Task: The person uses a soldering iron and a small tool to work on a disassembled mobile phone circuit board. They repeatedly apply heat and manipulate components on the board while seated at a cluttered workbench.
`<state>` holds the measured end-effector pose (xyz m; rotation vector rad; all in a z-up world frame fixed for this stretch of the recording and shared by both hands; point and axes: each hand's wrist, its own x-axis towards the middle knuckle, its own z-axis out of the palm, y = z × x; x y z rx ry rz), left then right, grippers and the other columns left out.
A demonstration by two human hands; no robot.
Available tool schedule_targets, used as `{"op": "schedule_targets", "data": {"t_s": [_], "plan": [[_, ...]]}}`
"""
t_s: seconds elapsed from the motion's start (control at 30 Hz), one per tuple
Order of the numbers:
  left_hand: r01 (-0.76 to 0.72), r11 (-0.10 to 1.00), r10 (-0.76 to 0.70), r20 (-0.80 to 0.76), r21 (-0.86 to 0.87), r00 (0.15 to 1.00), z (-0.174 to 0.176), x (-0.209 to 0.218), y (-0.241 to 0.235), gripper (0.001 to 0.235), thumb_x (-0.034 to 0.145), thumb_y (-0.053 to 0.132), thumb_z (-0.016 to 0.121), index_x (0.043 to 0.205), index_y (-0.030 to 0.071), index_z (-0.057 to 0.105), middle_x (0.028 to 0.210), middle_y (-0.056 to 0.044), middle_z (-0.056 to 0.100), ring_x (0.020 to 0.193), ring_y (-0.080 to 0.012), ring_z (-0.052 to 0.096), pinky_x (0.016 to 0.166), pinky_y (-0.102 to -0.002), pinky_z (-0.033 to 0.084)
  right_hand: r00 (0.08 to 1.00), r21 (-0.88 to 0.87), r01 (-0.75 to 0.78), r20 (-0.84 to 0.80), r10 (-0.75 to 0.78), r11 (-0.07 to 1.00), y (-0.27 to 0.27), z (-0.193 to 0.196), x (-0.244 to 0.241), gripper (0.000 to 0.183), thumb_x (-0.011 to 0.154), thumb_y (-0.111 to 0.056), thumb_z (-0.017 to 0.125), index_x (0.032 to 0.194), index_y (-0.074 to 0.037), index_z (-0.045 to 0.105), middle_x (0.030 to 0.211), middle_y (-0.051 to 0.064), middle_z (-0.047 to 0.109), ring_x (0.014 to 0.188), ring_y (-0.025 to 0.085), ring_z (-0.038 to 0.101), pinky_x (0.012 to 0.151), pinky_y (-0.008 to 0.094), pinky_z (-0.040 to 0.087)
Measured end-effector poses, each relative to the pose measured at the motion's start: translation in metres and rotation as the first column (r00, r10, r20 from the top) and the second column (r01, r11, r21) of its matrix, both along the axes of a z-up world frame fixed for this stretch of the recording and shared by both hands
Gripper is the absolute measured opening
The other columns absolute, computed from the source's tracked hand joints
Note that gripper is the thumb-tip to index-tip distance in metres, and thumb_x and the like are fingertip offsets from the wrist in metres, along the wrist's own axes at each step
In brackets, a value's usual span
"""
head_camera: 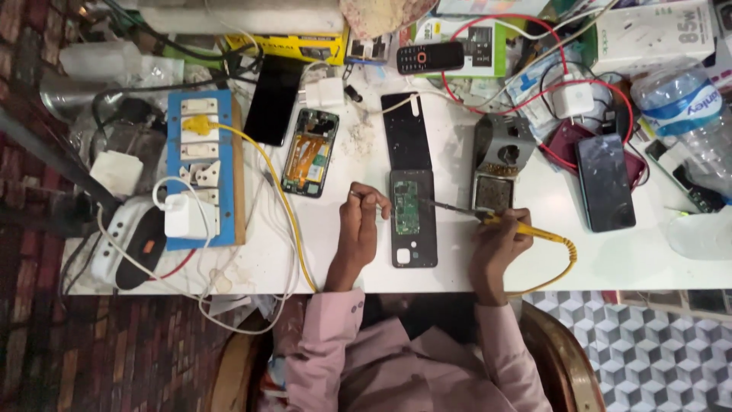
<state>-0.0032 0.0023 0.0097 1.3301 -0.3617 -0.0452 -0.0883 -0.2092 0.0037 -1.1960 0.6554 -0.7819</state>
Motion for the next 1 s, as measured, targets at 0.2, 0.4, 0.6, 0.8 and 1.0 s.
{"op": "schedule_targets", "data": {"t_s": [0.2,0.4,0.6,0.8,1.0], "plan": [[0.006,1.0,-0.006,-0.011,-0.025,1.0,-0.008,0.004,0.002,0.032,0.116,0.03,0.033,0.1,0.006,0.045,0.078,-0.005,0.056,0.073,-0.012,0.054,0.073,-0.029,0.05,0.983,-0.064,0.18,0.054,-0.177,0.982,-0.008,-0.015,-0.011,0.018,0.104,-0.024,0.055,0.094,-0.01,0.05,0.071,0.003,0.049,0.051,0.012,0.044,0.046,0.026,0.034],[-0.004,0.999,0.006,0.039,-0.038,0.999,-0.003,0.002,0.003,0.03,0.117,0.029,0.035,0.102,0.005,0.044,0.08,-0.006,0.055,0.076,-0.013,0.054,0.076,-0.029,0.049,0.996,-0.007,0.057,0.075,-0.056,0.998,-0.012,-0.016,-0.011,0.022,0.105,-0.027,0.058,0.092,-0.01,0.05,0.076,0.003,0.052,0.054,0.012,0.046,0.048,0.025,0.033],[-0.013,1.0,0.013,0.013,0.005,1.0,-0.002,0.001,0.003,0.029,0.116,0.028,0.033,0.101,0.005,0.044,0.079,-0.005,0.056,0.074,-0.0115,0.054,0.074,-0.028,0.049,0.998,-0.092,-0.046,0.033,0.049,0.995,-0.008,-0.011,-0.013,0.026,0.109,-0.022,0.06,0.09,-0.009,0.049,0.067,0.002,0.05,0.051,0.011,0.045,0.047,0.025,0.036],[-0.033,0.999,0.033,0.021,-0.002,0.999,0.002,0.001,0.002,0.027,0.116,0.025,0.034,0.1,0.005,0.042,0.08,-0.006,0.055,0.075,-0.0115,0.053,0.075,-0.029,0.048,0.996,-0.146,-0.08,0.016,0.083,0.986,-0.004,-0.001,-0.011,0.025,0.112,-0.025,0.055,0.094,-0.008,0.049,0.067,0.005,0.054,0.05,0.013,0.051,0.049,0.028,0.044],[-0.038,0.999,0.038,0.003,-0.014,0.999,0.0,0.001,0.001,0.028,0.116,0.026,0.034,0.1,0.005,0.043,0.08,-0.005,0.054,0.074,-0.0115,0.052,0.074,-0.029,0.048,0.995,-0.081,-0.075,0.059,0.08,0.994,-0.008,-0.005,-0.011,0.025,0.112,-0.023,0.054,0.093,-0.007,0.048,0.062,0.006,0.049,0.045,0.014,0.046,0.044,0.029,0.04]]}}
